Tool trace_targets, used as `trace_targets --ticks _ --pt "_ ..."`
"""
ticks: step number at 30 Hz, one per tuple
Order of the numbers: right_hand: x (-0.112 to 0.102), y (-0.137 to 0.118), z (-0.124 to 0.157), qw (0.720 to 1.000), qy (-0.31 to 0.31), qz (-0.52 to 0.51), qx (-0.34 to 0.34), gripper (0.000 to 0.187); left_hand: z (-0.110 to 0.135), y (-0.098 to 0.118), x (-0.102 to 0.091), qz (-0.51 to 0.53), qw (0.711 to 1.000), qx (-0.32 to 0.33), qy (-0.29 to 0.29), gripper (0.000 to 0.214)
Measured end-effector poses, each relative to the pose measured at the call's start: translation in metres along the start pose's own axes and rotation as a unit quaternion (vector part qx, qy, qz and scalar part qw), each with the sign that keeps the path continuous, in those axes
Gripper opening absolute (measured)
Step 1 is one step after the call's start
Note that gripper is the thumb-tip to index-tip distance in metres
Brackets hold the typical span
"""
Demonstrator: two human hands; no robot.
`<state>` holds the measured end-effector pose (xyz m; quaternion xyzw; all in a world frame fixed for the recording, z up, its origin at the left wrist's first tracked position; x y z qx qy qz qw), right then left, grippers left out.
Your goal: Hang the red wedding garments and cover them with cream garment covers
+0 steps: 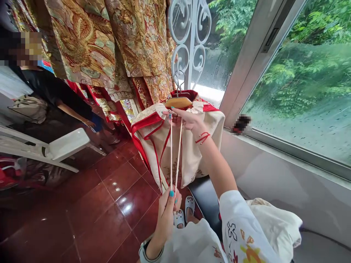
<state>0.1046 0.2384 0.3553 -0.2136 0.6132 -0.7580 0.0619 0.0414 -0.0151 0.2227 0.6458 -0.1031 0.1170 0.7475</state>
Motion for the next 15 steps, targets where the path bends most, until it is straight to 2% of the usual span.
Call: trace_targets --ticks 3,7,10,15 --pt "0.005 0.023 -0.006 0.995 -0.041 -0.075 0.059 0.024 -0.010 -0.034 -0.013 -0.012 0.999 -0.015 0.038 0.064" --pt "-0.004 0.059 -0.010 0.999 -0.018 -0.044 0.017 0.035 -0.051 -0.071 -0.032 -0.105 0.992 0.013 0.062 0.065" --pt "-0.012 0.071 -0.015 1.000 -0.008 -0.008 -0.022 0.045 -0.073 -0.081 -0.037 -0.150 0.988 0.028 0.036 0.064" --pt "-0.028 0.078 -0.016 0.997 -0.007 0.054 -0.046 0.045 -0.084 -0.078 -0.030 -0.137 0.990 0.011 0.015 0.063"
Point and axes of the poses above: each hand's wrist, its own z-axis away from the middle knuckle, its own x-axis out of the palm, y = z × x, the point moved 4 cm from there along -z, towards the middle knuckle
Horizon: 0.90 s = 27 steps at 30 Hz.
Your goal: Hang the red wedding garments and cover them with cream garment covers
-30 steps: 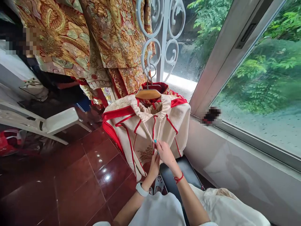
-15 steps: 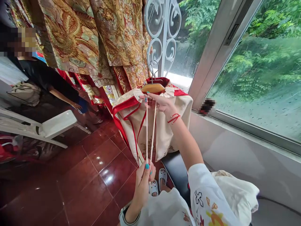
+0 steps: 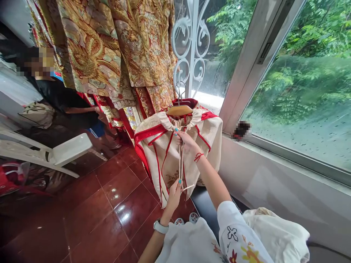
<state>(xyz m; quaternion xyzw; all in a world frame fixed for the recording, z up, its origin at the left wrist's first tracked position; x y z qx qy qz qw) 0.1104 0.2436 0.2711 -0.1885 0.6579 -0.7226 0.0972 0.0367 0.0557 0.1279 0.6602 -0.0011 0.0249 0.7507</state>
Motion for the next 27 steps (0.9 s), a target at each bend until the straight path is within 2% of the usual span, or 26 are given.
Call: trace_targets --ticks 2,3,4,5,6,7,9,10,12,15,18,21,24,27 --pt "-0.014 0.004 0.017 0.993 0.064 0.072 -0.061 0.038 -0.002 0.009 -0.002 -0.008 1.000 -0.001 -0.010 0.059" --pt "-0.023 0.005 0.031 0.978 0.114 0.128 -0.115 0.034 -0.003 0.014 -0.006 -0.012 1.000 0.000 -0.008 0.058" --pt "-0.030 0.006 0.047 0.949 0.166 0.200 -0.177 0.032 -0.003 0.020 -0.010 -0.017 1.000 0.004 -0.002 0.057" --pt "-0.035 0.008 0.063 0.907 0.204 0.285 -0.235 0.030 -0.002 0.026 -0.015 -0.026 1.000 0.011 0.000 0.055" --pt "-0.037 0.010 0.078 0.854 0.217 0.379 -0.282 0.027 0.000 0.033 -0.019 -0.042 0.999 0.022 -0.005 0.054" --pt "-0.037 0.013 0.089 0.798 0.205 0.472 -0.314 0.025 0.002 0.039 -0.021 -0.067 0.997 0.034 -0.019 0.052" --pt "-0.033 0.019 0.098 0.699 0.124 0.611 -0.349 0.022 0.008 0.051 -0.021 -0.137 0.987 0.050 -0.061 0.047" --pt "-0.031 0.021 0.098 0.664 0.069 0.649 -0.365 0.022 0.012 0.056 -0.019 -0.175 0.980 0.054 -0.079 0.045" --pt "-0.027 0.017 0.093 0.616 -0.028 0.676 -0.404 0.022 0.018 0.067 -0.013 -0.244 0.963 0.051 -0.105 0.044" --pt "-0.025 0.001 0.086 0.585 -0.110 0.661 -0.457 0.027 0.022 0.086 -0.004 -0.281 0.941 0.051 -0.180 0.046" --pt "-0.026 -0.011 0.090 0.570 -0.117 0.647 -0.492 0.038 0.023 0.105 -0.002 -0.215 0.940 0.063 -0.256 0.051" --pt "-0.019 -0.010 0.099 0.554 -0.127 0.650 -0.505 0.050 0.022 0.114 -0.008 -0.131 0.953 0.063 -0.268 0.053" --pt "0.000 -0.002 0.101 0.543 -0.104 0.666 -0.501 0.046 0.025 0.115 -0.006 -0.059 0.954 0.064 -0.286 0.057" --pt "0.013 0.002 0.099 0.558 -0.050 0.680 -0.474 0.038 0.028 0.122 -0.005 -0.056 0.953 0.083 -0.284 0.061"
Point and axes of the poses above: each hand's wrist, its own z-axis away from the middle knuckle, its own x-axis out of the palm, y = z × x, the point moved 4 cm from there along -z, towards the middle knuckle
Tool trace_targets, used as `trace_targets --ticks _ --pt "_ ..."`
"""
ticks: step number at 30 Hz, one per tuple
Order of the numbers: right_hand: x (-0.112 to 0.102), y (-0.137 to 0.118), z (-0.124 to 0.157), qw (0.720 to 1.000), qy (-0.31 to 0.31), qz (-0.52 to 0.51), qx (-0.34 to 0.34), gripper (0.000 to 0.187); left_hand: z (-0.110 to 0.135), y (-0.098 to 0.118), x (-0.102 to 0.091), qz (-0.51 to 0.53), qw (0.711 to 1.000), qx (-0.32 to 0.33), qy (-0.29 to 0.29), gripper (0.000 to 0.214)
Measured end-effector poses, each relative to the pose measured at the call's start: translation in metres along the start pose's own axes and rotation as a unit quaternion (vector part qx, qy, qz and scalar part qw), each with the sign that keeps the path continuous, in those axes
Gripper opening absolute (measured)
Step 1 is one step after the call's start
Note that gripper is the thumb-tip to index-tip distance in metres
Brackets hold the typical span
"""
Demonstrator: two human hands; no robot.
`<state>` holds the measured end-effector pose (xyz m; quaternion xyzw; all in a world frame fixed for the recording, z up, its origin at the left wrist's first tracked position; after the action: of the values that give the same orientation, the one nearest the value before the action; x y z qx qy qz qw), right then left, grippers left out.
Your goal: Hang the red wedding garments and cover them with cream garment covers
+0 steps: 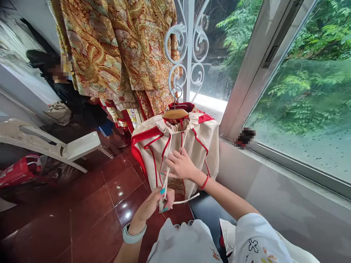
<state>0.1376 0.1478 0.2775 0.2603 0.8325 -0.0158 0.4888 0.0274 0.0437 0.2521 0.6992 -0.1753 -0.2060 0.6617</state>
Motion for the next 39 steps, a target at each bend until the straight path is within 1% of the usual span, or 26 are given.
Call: trace_targets --ticks 1,3,6,8,9,10,11,12,14,15,17,18,20,22,23,24,25,26,28,30,32,35,36,37,38,39 --pt "0.000 -0.001 -0.001 1.000 -0.007 -0.006 0.007 0.042 0.001 0.003 -0.004 -0.027 1.000 0.004 0.015 0.062" --pt "-0.005 0.000 0.000 0.999 -0.028 -0.045 -0.010 0.046 0.005 0.010 -0.018 -0.107 0.992 0.013 0.067 0.060" --pt "-0.024 0.011 0.008 0.987 -0.040 -0.151 -0.025 0.043 0.010 0.015 -0.045 -0.224 0.962 0.019 0.156 0.053" --pt "-0.039 0.021 0.010 0.977 -0.020 -0.211 -0.010 0.039 0.007 0.021 -0.059 -0.279 0.935 0.040 0.214 0.043" --pt "-0.048 0.024 0.011 0.975 0.001 -0.221 -0.006 0.037 0.002 0.027 -0.063 -0.304 0.919 0.064 0.244 0.039" --pt "-0.055 0.027 0.010 0.977 0.024 -0.213 -0.007 0.034 -0.005 0.036 -0.065 -0.325 0.903 0.097 0.265 0.039" --pt "-0.063 0.028 0.009 0.981 0.045 -0.186 -0.014 0.030 -0.015 0.046 -0.064 -0.341 0.890 0.136 0.269 0.043" --pt "-0.069 0.028 0.007 0.987 0.063 -0.143 -0.024 0.027 -0.028 0.057 -0.062 -0.352 0.886 0.170 0.250 0.046" --pt "-0.080 0.026 0.005 0.994 0.092 -0.040 -0.052 0.022 -0.060 0.074 -0.057 -0.354 0.900 0.196 0.160 0.042" --pt "-0.083 0.025 0.005 0.992 0.107 0.005 -0.069 0.021 -0.077 0.079 -0.056 -0.346 0.914 0.180 0.110 0.040" --pt "-0.087 0.025 0.007 0.983 0.144 0.061 -0.095 0.019 -0.105 0.081 -0.057 -0.312 0.943 0.111 0.039 0.041" --pt "-0.087 0.025 0.009 0.979 0.159 0.072 -0.102 0.020 -0.116 0.080 -0.058 -0.279 0.957 0.077 0.021 0.040" --pt "-0.082 0.026 0.014 0.977 0.171 0.076 -0.100 0.022 -0.128 0.077 -0.060 -0.169 0.985 0.044 0.013 0.035" --pt "-0.075 0.024 0.019 0.980 0.165 0.062 -0.087 0.023 -0.130 0.076 -0.063 -0.015 0.998 0.049 0.046 0.027" --pt "-0.072 0.023 0.021 0.983 0.163 0.046 -0.076 0.022 -0.127 0.075 -0.067 0.067 0.993 0.061 0.079 0.025" --pt "-0.070 0.021 0.024 0.985 0.161 0.023 -0.061 0.021 -0.120 0.074 -0.073 0.146 0.979 0.073 0.121 0.025" --pt "-0.069 0.021 0.027 0.987 0.157 -0.007 -0.037 0.024 -0.110 0.072 -0.082 0.215 0.957 0.087 0.173 0.025" --pt "-0.068 0.022 0.031 0.987 0.153 -0.043 -0.006 0.034 -0.096 0.070 -0.093 0.268 0.929 0.102 0.233 0.025" --pt "-0.067 0.033 0.040 0.982 0.139 -0.110 0.073 0.059 -0.059 0.064 -0.123 0.313 0.867 0.143 0.361 0.024" --pt "-0.063 0.055 0.051 0.971 0.112 -0.156 0.141 0.071 -0.018 0.057 -0.155 0.296 0.814 0.190 0.463 0.018" --pt "-0.056 0.088 0.061 0.959 0.084 -0.188 0.195 0.072 0.014 0.046 -0.182 0.290 0.771 0.230 0.519 0.015" --pt "-0.042 0.147 0.075 0.932 0.068 -0.183 0.306 0.065 0.040 0.020 -0.209 0.286 0.715 0.259 0.583 0.019" --pt "-0.038 0.163 0.079 0.922 0.065 -0.169 0.342 0.061 0.045 0.010 -0.213 0.271 0.703 0.255 0.607 0.018" --pt "-0.035 0.175 0.083 0.914 0.056 -0.157 0.369 0.056 0.050 -0.001 -0.214 0.247 0.698 0.240 0.628 0.016" --pt "-0.033 0.183 0.085 0.911 0.041 -0.156 0.379 0.049 0.055 -0.011 -0.213 0.217 0.701 0.213 0.646 0.015" --pt "-0.032 0.185 0.087 0.913 0.023 -0.169 0.371 0.041 0.060 -0.021 -0.209 0.180 0.711 0.170 0.658 0.015"
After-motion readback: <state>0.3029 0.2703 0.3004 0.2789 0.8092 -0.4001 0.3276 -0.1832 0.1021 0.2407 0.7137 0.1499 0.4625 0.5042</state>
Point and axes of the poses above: each hand's wrist, its own z-axis away from the middle knuckle, its own x-axis out of the palm, y = z × x, the point moved 4 cm from there along -z, towards the middle knuckle
